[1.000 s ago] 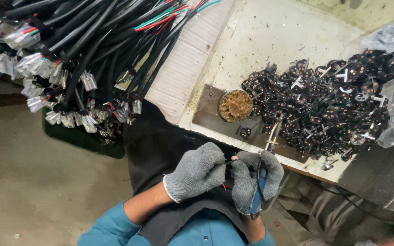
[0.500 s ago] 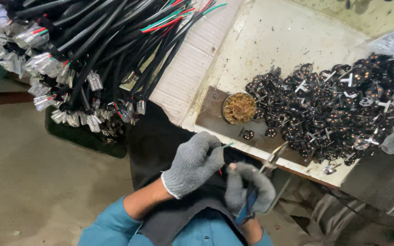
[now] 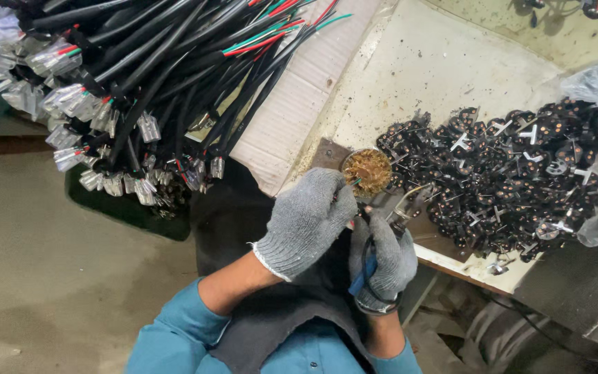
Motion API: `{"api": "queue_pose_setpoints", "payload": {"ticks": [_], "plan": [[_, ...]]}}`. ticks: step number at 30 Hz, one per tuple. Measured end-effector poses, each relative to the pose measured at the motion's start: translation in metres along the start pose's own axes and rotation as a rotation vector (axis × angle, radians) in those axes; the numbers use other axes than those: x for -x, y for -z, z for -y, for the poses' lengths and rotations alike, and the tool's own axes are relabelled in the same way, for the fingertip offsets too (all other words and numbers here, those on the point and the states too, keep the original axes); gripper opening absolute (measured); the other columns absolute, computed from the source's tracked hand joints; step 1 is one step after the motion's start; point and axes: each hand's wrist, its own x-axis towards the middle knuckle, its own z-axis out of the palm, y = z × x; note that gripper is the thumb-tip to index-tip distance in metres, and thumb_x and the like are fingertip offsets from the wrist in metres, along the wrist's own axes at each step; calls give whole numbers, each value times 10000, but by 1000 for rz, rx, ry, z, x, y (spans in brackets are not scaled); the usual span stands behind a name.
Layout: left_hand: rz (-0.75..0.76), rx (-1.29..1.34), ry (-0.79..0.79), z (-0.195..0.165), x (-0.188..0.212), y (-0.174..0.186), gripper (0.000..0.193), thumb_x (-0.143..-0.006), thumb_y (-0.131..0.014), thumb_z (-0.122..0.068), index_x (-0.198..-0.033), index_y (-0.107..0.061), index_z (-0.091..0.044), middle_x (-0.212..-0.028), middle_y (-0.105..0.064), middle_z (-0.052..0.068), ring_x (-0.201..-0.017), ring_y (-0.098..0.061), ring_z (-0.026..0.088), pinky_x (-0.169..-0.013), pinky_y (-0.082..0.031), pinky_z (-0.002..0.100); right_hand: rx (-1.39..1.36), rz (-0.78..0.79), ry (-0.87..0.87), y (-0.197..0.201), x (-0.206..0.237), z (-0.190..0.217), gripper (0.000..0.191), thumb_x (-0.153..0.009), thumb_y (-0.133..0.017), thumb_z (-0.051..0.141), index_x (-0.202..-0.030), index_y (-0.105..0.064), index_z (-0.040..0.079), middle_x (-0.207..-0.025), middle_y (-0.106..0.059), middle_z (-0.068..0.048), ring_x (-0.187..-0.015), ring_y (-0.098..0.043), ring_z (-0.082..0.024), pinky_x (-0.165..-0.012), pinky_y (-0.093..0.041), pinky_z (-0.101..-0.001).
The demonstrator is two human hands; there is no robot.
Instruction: The person repeatedly picks up small black plastic connectors and uses pliers to crimp them onto the ends of red and green wires. The person then places the finished wire assemblies into a green bin on the left.
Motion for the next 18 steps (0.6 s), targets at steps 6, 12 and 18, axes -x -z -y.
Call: {"api": "queue_pose_setpoints", "payload": {"ticks": [6, 12, 18], "plan": [[62, 128, 327, -7, 24, 11, 128, -912, -716, -140, -1011, -659, -80, -906, -697, 114, -760, -730, 274, -686, -590, 366, -1254, -389, -755, 5, 27, -12, 334, -1012, -659, 234, -1158, -650, -65, -1029, -698, -214, -811, -667, -205, -591, -560, -252], [78, 12, 39, 2, 33, -7, 206, -914, -735, -171, -1058, -613, -86, -1113, -672, 114, -881, -720, 330, -720, -572, 387, -873, -228, -843, 16, 68, -51, 403, -958, -769, 246, -1129, -647, -98, -898, -675, -203, -703, -649, -245, -643, -565, -315], [167, -20, 76, 4, 38, -10, 240, -903, -754, -218, -1063, -630, -90, -1073, -660, 104, -816, -707, 320, -662, -547, 412, -696, -293, -301, 11, 78, -57, 434, -934, -745, 359, -1025, -701, -63, -979, -722, -200, -783, -713, -259, -753, -609, -335]]}}
